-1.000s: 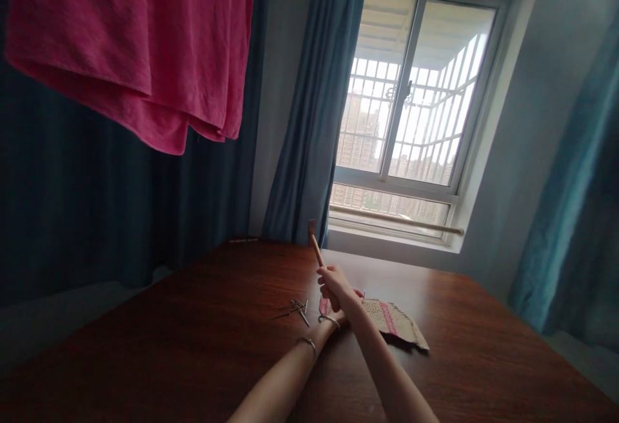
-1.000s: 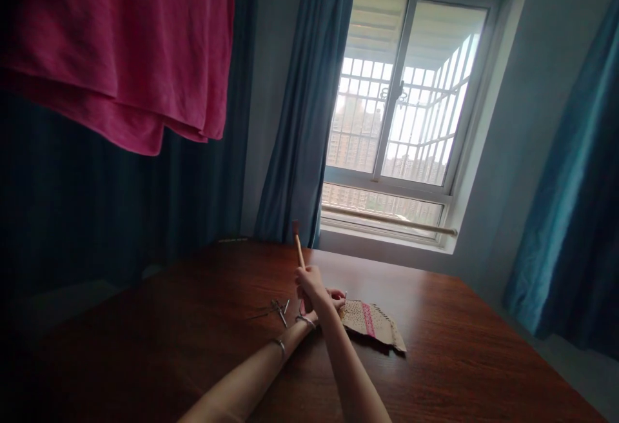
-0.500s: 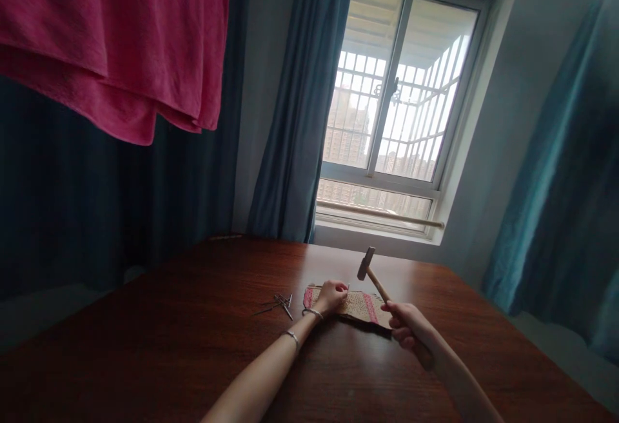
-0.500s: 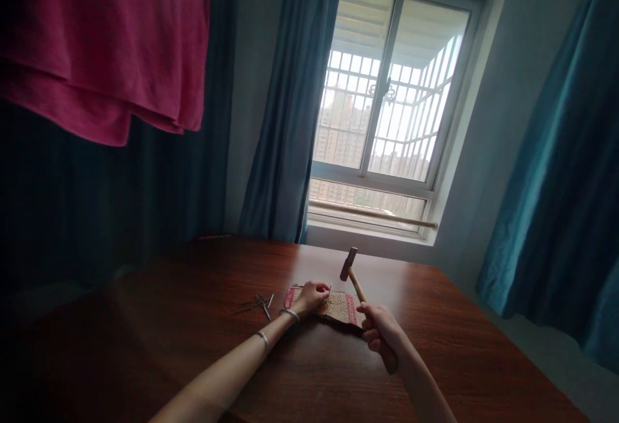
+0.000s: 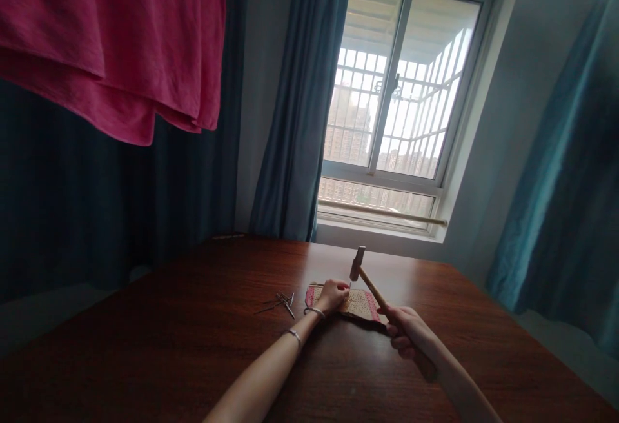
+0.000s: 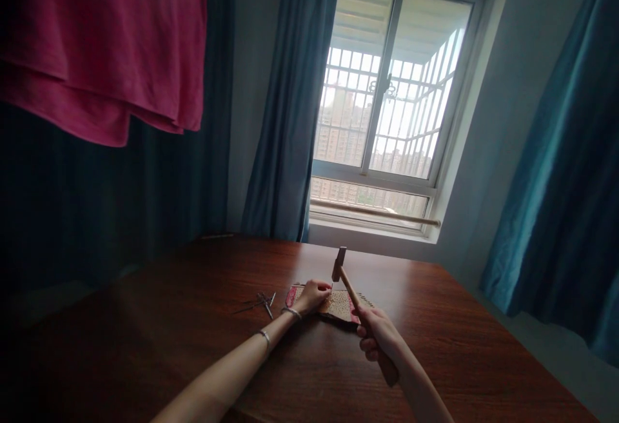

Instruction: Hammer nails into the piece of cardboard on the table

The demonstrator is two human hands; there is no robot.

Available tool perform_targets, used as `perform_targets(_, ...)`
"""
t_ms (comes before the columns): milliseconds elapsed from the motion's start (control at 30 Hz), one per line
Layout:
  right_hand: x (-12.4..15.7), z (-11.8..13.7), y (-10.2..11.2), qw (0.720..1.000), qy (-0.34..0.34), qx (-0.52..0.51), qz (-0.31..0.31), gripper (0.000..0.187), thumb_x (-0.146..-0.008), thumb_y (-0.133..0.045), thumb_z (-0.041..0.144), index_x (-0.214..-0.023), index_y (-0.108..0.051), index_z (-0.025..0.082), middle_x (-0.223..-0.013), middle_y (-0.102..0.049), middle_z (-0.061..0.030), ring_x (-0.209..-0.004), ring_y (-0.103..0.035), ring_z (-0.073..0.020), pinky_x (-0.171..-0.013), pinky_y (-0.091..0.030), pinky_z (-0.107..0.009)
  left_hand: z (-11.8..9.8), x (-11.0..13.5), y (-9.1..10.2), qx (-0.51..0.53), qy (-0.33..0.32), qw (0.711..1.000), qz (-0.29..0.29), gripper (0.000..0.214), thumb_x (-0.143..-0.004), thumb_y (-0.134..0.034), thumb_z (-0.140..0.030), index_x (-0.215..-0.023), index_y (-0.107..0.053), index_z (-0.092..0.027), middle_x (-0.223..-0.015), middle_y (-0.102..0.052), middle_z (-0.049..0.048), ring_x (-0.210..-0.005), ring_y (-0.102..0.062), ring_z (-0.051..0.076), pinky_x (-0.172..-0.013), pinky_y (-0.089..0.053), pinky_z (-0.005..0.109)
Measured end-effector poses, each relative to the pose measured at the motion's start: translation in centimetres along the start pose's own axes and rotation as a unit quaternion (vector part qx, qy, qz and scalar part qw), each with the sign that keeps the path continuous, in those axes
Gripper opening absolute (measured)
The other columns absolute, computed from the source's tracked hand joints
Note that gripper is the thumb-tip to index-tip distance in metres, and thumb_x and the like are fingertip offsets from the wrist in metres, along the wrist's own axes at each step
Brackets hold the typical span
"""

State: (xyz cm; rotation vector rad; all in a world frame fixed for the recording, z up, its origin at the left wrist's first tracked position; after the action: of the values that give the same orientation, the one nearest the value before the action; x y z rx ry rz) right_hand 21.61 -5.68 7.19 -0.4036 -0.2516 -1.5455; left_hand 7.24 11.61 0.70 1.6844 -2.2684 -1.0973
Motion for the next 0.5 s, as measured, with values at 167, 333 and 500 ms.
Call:
perform_targets(167,-0.12,0.28,-0.31,1.0,-0.017,0.005,-0.009,0.027,-0.083,-0.041,0.043,-0.094,-0.048,0.019,-0.049,-0.038,0.0071,-0.026,-0.028,-0.0021,-0.027,-0.016,-0.012,-0.02,0.0,0.03,-0.01,-0.011,1.0,0.009,0.031,-0.069,-0.046,-0.027,-0.08,-0.07,-0.011,-0.071,-0.067,0.0044,-0.067,-0.056,0.014,-0.058,-0.036,0.02)
perform_targets(333,0.28,0.79,-0.78,1.0,-0.005,0.001,-0.005,0.024,-0.085,-0.039,0.041,-0.094,-0.047,0.02,-0.048,-0.038,0.0072,-0.026,-0.029,-0.0027,-0.027,-0.015,-0.012,-0.15,0.0,0.1,-0.007,-0.028,1.0,0.005,0.029,-0.068,-0.045,-0.027,-0.072,-0.069,-0.01,-0.063,-0.063,0.0017,-0.063,-0.052,0.013,-0.054,-0.031,0.019)
perform_targets(500,0.38,0.73,-0.88,1.0,-0.005,0.014,-0.005,0.025,-0.083,-0.042,0.043,-0.091,-0.047,0.02,-0.047,-0.039,0.0076,-0.026,-0.028,-0.0023,-0.028,-0.016,-0.012,-0.21,0.01,0.1,-0.023,-0.002,1.0,0.001,0.028,-0.066,-0.045,-0.025,-0.064,-0.067,-0.008,-0.055,-0.058,0.0003,-0.059,-0.048,0.012,-0.052,-0.028,0.018)
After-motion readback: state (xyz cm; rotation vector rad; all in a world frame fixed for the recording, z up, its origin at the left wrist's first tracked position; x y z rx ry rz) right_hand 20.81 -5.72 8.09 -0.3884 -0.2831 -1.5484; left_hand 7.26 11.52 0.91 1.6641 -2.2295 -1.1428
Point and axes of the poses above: each hand's wrist, its own x-axis away from the middle knuckle, its own y-axis out of the back of the hand, z = x × y, the point moved 4 cm from there along -x, towards the middle knuckle
